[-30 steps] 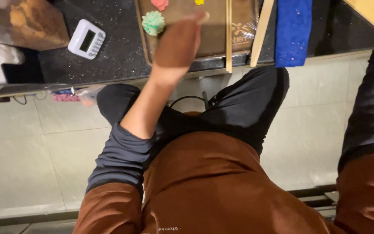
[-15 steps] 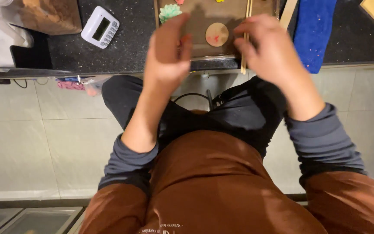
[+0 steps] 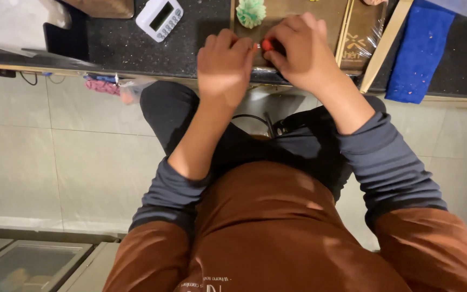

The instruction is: The person is meticulously shaping small pieces of colored dough into a decorative flower, using a plastic bag to flatten petals.

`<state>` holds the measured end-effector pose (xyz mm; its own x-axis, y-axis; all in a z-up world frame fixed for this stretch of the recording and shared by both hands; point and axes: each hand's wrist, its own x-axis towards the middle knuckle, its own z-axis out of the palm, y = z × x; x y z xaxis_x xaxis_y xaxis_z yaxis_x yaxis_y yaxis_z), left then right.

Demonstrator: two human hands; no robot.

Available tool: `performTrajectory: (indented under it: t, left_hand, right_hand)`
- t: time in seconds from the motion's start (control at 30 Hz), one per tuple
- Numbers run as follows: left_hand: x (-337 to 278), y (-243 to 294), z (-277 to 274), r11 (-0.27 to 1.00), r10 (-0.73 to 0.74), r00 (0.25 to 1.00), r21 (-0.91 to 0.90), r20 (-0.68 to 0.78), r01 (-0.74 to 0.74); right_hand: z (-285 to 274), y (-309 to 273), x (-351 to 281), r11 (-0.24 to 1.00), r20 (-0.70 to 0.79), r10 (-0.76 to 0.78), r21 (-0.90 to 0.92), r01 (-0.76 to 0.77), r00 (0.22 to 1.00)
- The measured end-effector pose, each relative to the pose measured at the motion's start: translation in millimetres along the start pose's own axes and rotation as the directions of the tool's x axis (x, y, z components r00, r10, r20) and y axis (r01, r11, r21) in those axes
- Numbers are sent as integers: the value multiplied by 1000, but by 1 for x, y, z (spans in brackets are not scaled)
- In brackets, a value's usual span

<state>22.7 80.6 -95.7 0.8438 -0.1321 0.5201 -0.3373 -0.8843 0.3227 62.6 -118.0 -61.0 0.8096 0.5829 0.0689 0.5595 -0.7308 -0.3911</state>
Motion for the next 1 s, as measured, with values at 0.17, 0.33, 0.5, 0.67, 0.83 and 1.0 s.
performTrajectory:
  t: [0.17, 0.33, 0.5, 0.67, 0.83, 1.0]
  left_hand:
    - [2, 12, 16, 995, -86, 993, 61, 84, 81]
    - [7, 17, 11, 993, -119, 980, 14, 159, 118]
    - [16, 39, -3, 424, -364, 898, -814, 248, 396]
    - [15, 51, 3, 349, -381, 890, -852, 251, 390]
    - [2, 62, 12, 557, -225, 969, -803, 102, 213]
    - [-6, 62, 0, 619, -331, 941, -738, 67, 270]
  right_hand:
    - [-22, -10, -9, 968, -68, 143, 217, -125, 987]
    - [-26, -22, -21, 622, -114, 324, 774, -120, 939]
    - [-10, -28, -29, 286, -98, 506, 956, -59, 857]
    - [-3, -40, -28, 140, -52, 670, 988, -57, 740]
    - [4, -47, -30, 41, -73, 768, 997, 64, 636]
    - [22, -64, -47, 169, -103, 774, 984, -47, 625]
